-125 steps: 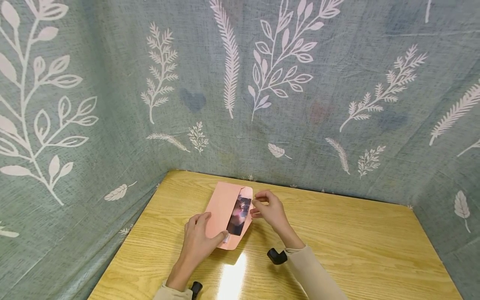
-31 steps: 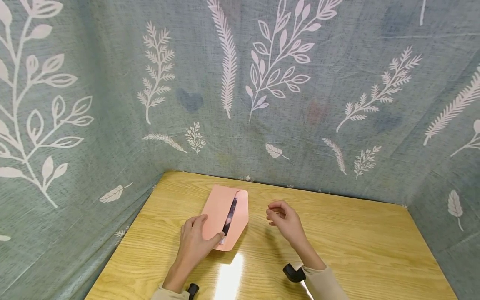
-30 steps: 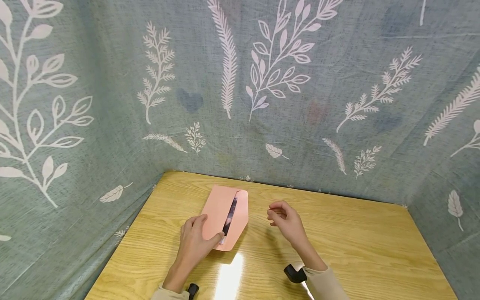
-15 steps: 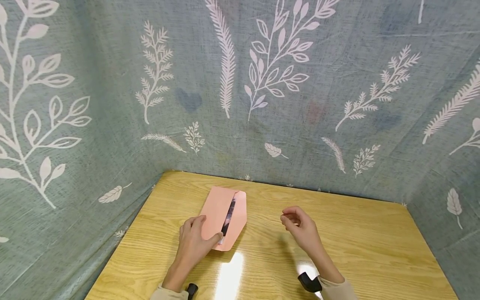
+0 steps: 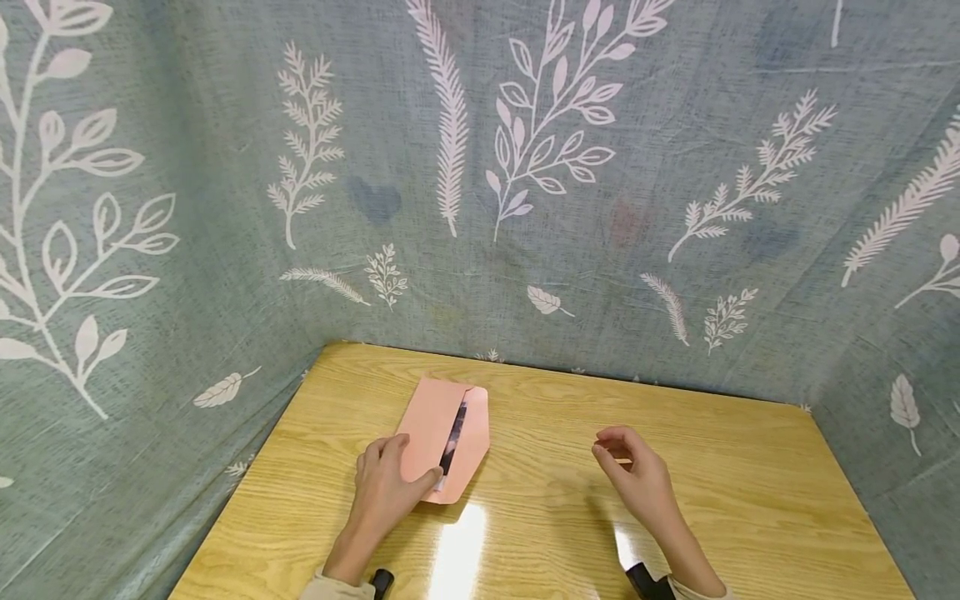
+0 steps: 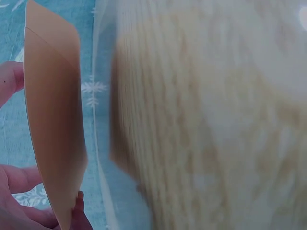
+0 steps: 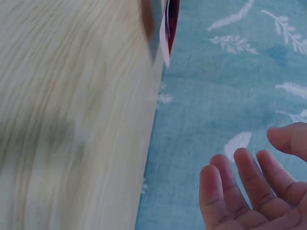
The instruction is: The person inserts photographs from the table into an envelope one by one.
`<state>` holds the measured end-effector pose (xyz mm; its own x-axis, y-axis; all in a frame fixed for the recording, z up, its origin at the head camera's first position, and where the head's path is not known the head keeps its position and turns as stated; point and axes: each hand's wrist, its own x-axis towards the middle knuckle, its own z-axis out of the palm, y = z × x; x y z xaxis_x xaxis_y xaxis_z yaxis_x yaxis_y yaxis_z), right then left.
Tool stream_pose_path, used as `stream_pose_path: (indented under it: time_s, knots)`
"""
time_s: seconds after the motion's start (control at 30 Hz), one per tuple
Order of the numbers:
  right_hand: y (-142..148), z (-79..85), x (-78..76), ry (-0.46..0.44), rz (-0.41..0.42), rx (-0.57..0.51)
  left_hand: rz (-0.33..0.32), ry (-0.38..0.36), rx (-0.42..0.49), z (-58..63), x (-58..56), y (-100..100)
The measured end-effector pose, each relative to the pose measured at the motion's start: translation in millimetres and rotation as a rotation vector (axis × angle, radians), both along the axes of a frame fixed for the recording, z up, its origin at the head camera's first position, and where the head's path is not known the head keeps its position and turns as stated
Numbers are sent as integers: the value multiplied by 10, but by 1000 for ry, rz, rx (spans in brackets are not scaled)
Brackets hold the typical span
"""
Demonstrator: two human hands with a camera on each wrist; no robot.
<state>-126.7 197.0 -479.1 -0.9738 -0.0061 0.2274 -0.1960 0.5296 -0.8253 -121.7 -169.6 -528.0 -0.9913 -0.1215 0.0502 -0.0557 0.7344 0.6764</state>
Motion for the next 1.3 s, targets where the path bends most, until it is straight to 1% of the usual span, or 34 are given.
stream_pose_path:
  time_s: [0.23,0.47,0.7,0.8,1.03,1.2,1.3]
  knots:
    - [110,-17,80,-35,-32,35,3,-12,-11,-27,-14,-29]
    - [191,21,151,-47,-70,59,7,-46,-33,-38,-23,-41]
    - [219,36,184,-65,-79,63,-9,-45,-94,-46,-38,-38]
    - [230,36,191,-73,-80,69,-23,-56,-130,-52,-34,-37]
    - [248,52,197,-40,-91,79,-51,-84,-194,-59,-27,-26]
    - [239,67,204,-29,-91,77,-51,-75,-234,-53,-29,-20]
    - [233,74,207,-37,-94,84,-50,-51,-243,-30,-26,-11]
